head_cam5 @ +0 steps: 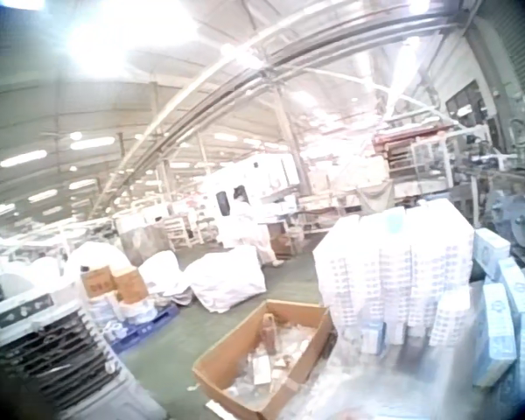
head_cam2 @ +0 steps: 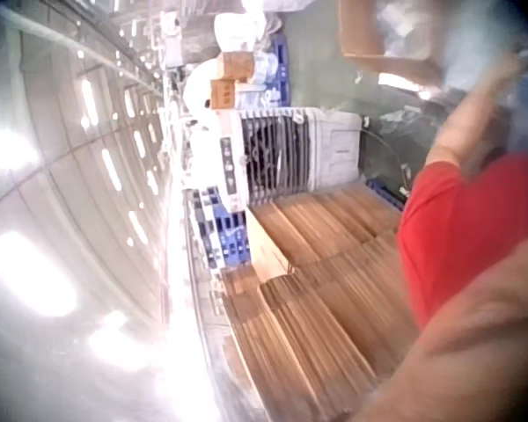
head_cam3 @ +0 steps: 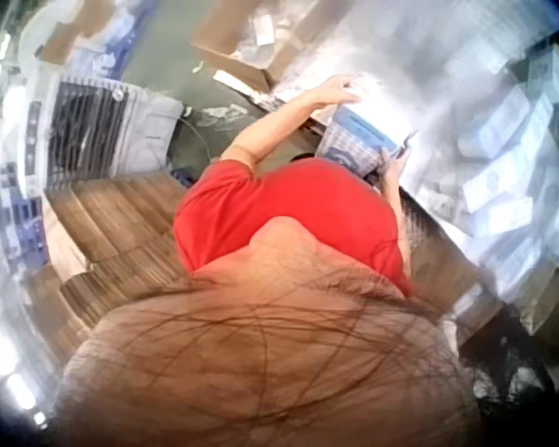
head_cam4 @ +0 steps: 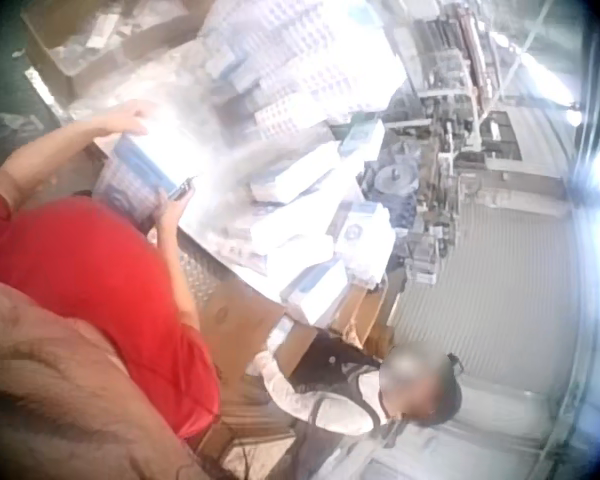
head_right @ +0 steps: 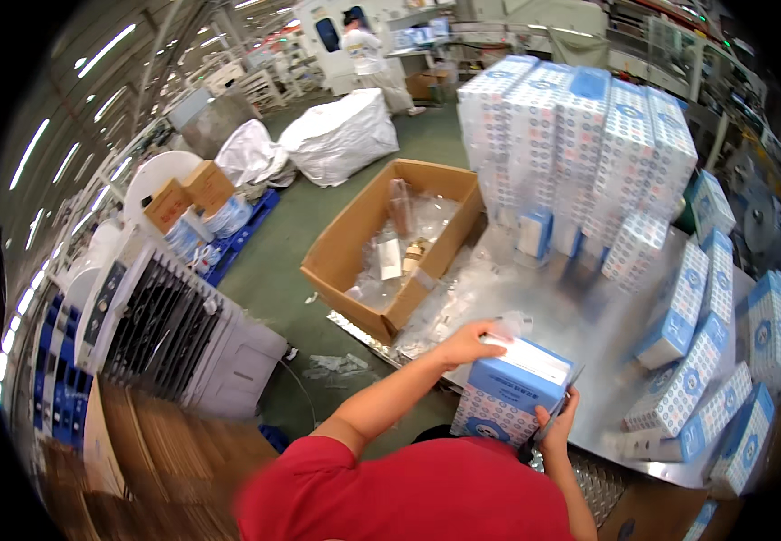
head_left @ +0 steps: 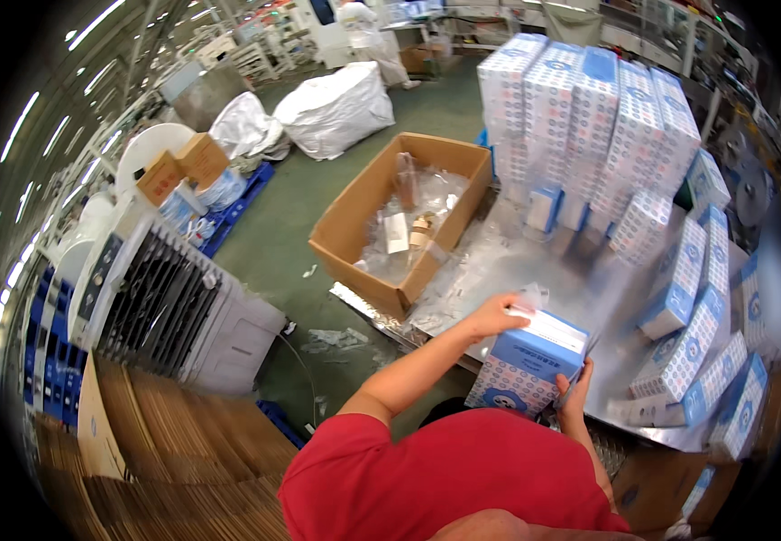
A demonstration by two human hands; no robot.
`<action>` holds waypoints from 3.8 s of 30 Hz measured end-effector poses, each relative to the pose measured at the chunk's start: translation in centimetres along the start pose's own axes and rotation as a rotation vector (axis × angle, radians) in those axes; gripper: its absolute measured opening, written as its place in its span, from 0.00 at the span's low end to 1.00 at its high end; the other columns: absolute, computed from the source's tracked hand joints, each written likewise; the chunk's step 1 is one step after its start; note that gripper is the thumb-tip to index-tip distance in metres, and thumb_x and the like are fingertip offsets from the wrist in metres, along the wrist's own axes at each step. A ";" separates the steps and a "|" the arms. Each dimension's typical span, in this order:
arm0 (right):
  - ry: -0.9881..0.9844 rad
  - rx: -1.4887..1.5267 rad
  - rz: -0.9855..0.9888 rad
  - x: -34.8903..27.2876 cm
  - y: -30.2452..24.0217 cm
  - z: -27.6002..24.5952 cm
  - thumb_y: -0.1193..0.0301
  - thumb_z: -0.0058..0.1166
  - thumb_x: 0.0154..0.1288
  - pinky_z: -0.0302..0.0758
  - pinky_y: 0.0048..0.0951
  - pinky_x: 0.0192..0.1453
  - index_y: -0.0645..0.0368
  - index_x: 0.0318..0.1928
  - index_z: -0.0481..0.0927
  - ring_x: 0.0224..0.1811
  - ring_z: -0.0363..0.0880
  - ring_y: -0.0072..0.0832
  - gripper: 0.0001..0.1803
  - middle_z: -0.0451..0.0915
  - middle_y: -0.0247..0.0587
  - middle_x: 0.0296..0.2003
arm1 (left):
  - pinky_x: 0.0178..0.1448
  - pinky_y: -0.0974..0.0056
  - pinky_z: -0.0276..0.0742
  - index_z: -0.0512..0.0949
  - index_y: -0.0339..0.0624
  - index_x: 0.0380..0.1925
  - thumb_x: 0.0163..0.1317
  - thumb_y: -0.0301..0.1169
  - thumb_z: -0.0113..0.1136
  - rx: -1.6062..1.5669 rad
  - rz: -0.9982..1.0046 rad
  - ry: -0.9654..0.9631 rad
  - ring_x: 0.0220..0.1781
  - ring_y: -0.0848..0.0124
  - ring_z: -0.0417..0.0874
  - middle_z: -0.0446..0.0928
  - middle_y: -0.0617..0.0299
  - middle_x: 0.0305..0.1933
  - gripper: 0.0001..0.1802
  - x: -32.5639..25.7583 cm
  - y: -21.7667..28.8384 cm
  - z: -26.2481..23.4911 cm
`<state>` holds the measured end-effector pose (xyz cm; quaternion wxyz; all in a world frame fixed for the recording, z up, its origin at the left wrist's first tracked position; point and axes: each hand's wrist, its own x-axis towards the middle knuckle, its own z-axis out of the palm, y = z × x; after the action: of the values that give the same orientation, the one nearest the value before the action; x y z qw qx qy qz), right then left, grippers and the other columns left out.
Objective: The person packs product boxes into larger cardboard cartons, using shears to cut plastic film and placing the filled cartons onto a conveyor belt.
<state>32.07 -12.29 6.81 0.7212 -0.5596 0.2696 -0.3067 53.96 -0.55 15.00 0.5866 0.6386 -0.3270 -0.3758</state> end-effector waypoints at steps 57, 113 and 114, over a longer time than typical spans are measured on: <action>0.750 -0.672 0.092 -7.7 -8.4 -16.7 0.68 0.68 0.42 0.71 0.31 0.46 0.61 0.52 0.59 0.43 0.75 0.35 0.38 0.74 0.49 0.44 | 0.63 0.59 0.59 0.45 0.42 0.66 0.55 0.39 0.58 0.427 -0.064 -0.493 0.61 0.61 0.65 0.64 0.50 0.58 0.44 9.3 0.6 15.6; 0.379 0.140 -0.260 -15.2 -7.2 -12.0 0.69 0.75 0.27 0.66 0.34 0.58 0.61 0.59 0.54 0.56 0.66 0.31 0.56 0.66 0.42 0.53 | 0.69 0.53 0.41 0.49 0.44 0.65 0.42 0.50 0.66 0.083 0.693 -0.679 0.68 0.54 0.55 0.52 0.48 0.67 0.53 2.5 7.5 12.7; 0.329 0.095 -0.233 -14.0 -7.3 -10.4 0.69 0.74 0.28 0.63 0.32 0.59 0.58 0.57 0.56 0.55 0.64 0.28 0.52 0.65 0.39 0.52 | 0.69 0.54 0.45 0.45 0.38 0.66 0.49 0.45 0.62 -0.203 0.363 -0.623 0.67 0.56 0.56 0.52 0.50 0.67 0.51 2.9 7.9 11.3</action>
<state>14.09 -9.96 12.20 0.6527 -0.4946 0.3025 -0.4878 45.87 -9.49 22.29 0.5764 0.3639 -0.5587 -0.4724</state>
